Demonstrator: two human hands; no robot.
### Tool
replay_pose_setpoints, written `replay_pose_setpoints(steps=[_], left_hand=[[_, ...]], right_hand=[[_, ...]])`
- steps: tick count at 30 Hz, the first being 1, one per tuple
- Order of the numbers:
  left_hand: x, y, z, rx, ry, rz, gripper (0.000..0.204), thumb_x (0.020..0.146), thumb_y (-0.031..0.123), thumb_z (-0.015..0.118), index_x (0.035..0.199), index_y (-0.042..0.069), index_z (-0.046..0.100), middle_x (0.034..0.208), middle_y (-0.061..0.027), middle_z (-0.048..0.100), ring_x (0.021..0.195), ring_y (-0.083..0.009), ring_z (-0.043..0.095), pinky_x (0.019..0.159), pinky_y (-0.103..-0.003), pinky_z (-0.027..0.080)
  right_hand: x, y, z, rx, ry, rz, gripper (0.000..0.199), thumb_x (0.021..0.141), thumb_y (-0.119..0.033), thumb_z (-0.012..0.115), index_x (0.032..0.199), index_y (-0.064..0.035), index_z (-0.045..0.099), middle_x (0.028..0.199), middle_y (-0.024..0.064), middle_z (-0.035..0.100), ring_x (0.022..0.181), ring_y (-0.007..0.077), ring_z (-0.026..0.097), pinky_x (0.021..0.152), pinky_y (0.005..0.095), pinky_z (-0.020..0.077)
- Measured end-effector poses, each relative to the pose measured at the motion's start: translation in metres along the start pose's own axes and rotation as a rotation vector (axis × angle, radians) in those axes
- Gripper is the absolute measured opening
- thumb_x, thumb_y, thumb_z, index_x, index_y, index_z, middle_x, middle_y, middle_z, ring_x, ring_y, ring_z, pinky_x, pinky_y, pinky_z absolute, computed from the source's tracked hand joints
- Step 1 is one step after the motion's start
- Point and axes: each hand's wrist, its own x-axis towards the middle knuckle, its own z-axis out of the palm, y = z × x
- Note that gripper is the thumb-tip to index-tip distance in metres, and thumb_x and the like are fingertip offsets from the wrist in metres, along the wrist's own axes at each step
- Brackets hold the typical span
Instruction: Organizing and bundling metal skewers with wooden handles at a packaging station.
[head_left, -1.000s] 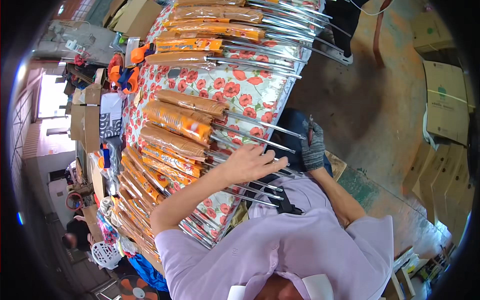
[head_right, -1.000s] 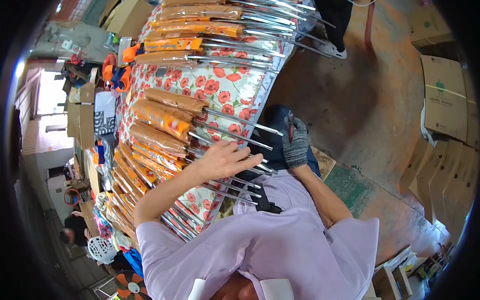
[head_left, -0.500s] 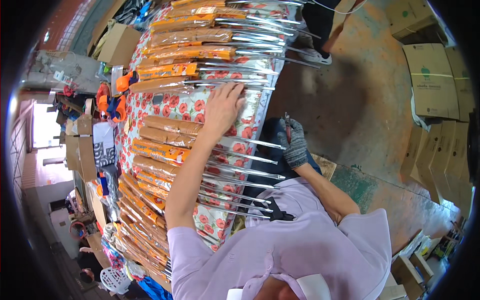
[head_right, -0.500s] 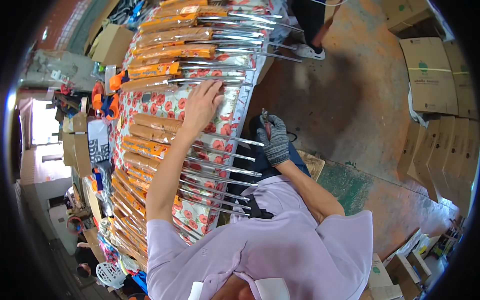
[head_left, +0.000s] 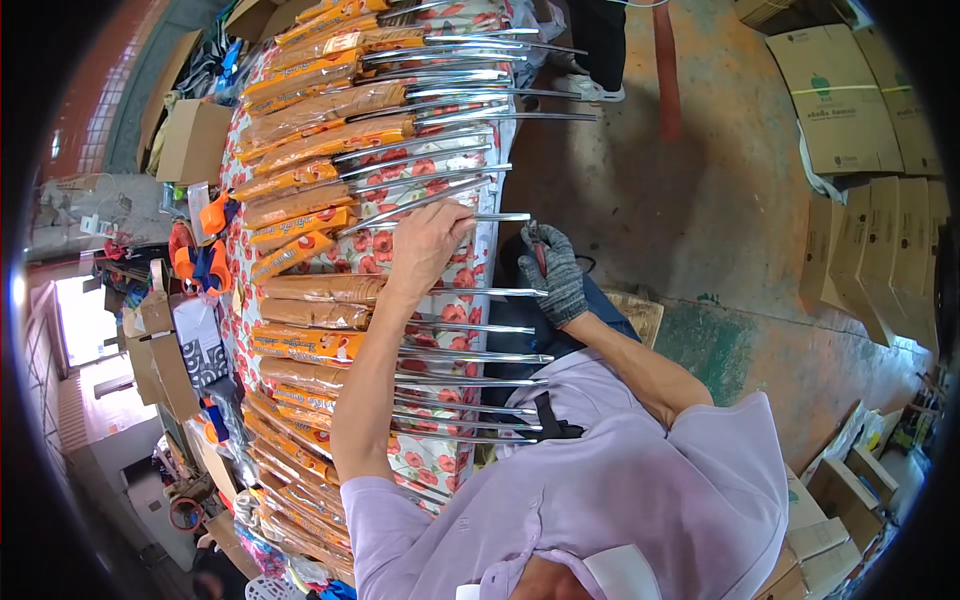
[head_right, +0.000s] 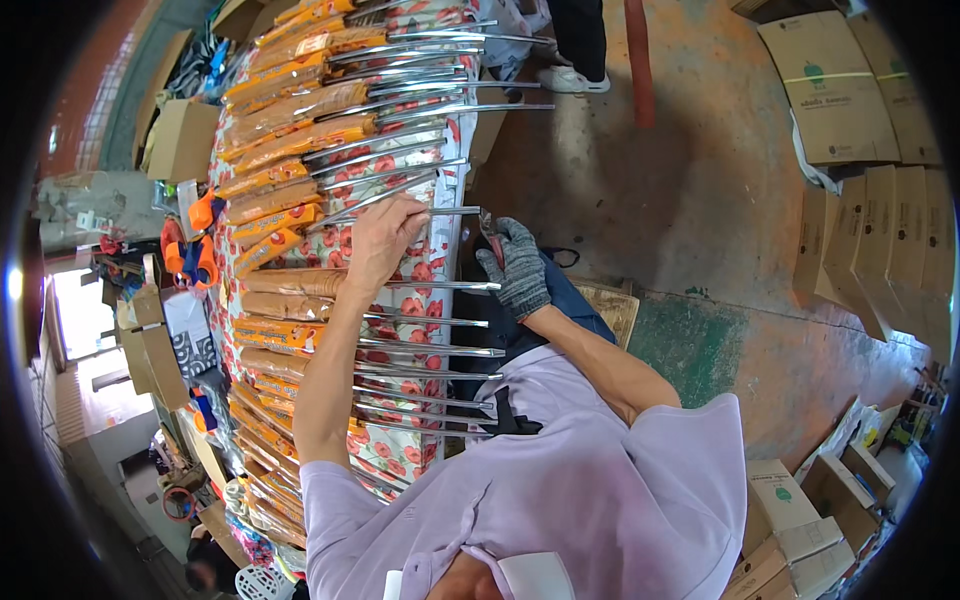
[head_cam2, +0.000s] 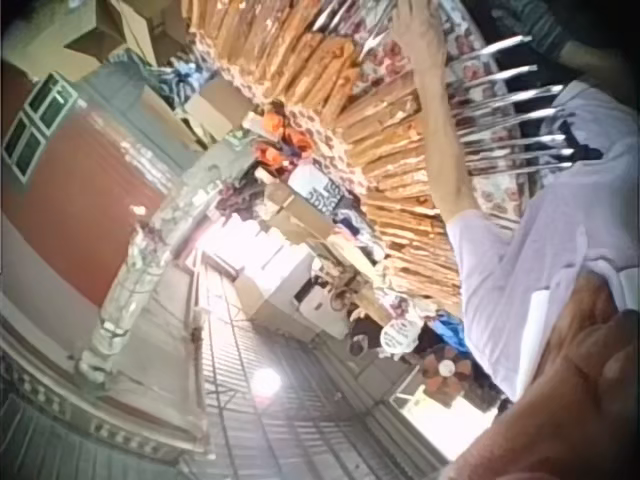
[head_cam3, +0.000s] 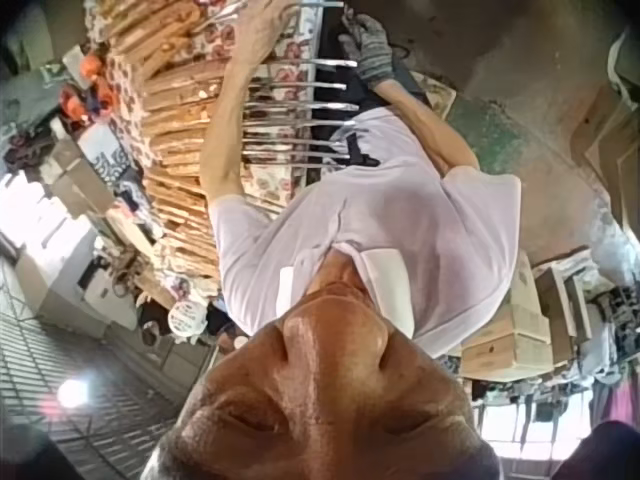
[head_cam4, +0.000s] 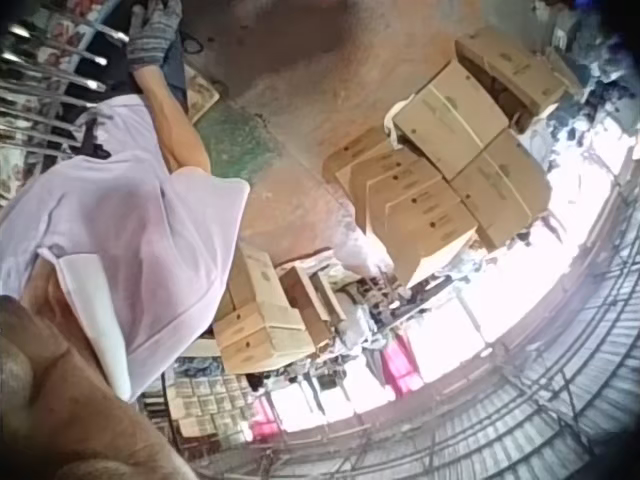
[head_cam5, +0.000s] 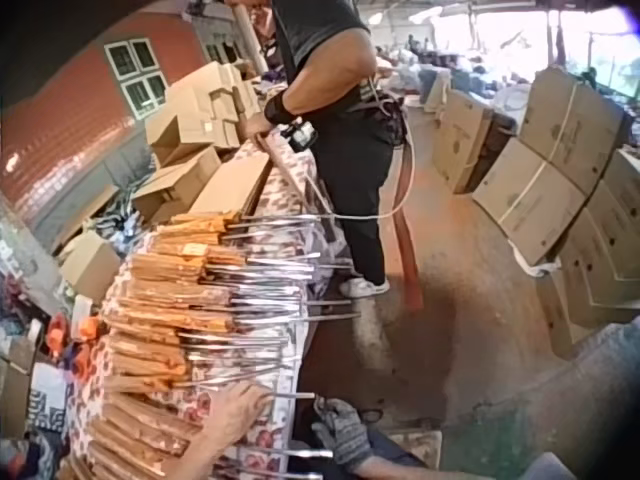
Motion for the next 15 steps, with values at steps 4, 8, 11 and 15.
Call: replay_pose_setpoints(steps=[4,8,11,15], left_hand=[[0.003,-0.002,-0.007,-0.245,-0.153,-0.139,0.018,0.085,0.017,0.078,0.098,0.006,0.072,0.092,-0.0076,0.072,0.081,-0.0263,0.069,0.071,-0.035,0.053],[0.003,-0.005,-0.006,-0.292,-0.206,-0.219,0.018,0.085,0.016,0.078,0.097,0.003,0.073,0.090,-0.0086,0.073,0.080,-0.0245,0.070,0.071,-0.034,0.054],[0.002,-0.005,-0.004,-0.310,-0.170,-0.250,0.018,0.084,0.016,0.079,0.096,0.004,0.073,0.091,-0.0082,0.073,0.078,-0.0233,0.070,0.070,-0.034,0.054],[0.000,-0.004,0.002,-0.272,-0.073,-0.206,0.016,0.084,0.019,0.079,0.094,0.008,0.073,0.084,-0.0074,0.071,0.075,-0.0263,0.068,0.067,-0.037,0.052]], right_hand=[[0.002,-0.001,0.006,0.006,0.016,-0.005,0.048,0.087,-0.020,0.074,0.126,0.0029,0.059,0.129,0.0219,0.057,0.120,0.0398,0.054,0.106,0.0434,0.0423],[0.001,-0.001,0.012,0.018,0.027,-0.013,0.052,0.087,-0.020,0.074,0.130,0.0026,0.056,0.130,0.0219,0.056,0.121,0.0392,0.054,0.106,0.0429,0.0422],[-0.001,0.001,0.015,0.034,0.010,0.022,0.053,0.087,-0.020,0.074,0.131,0.0024,0.055,0.130,0.0219,0.056,0.120,0.0386,0.054,0.106,0.0425,0.0424],[-0.002,0.003,0.018,0.076,0.015,0.034,0.055,0.088,-0.020,0.074,0.134,0.0024,0.053,0.129,0.0217,0.056,0.120,0.0373,0.056,0.106,0.0415,0.0432]])
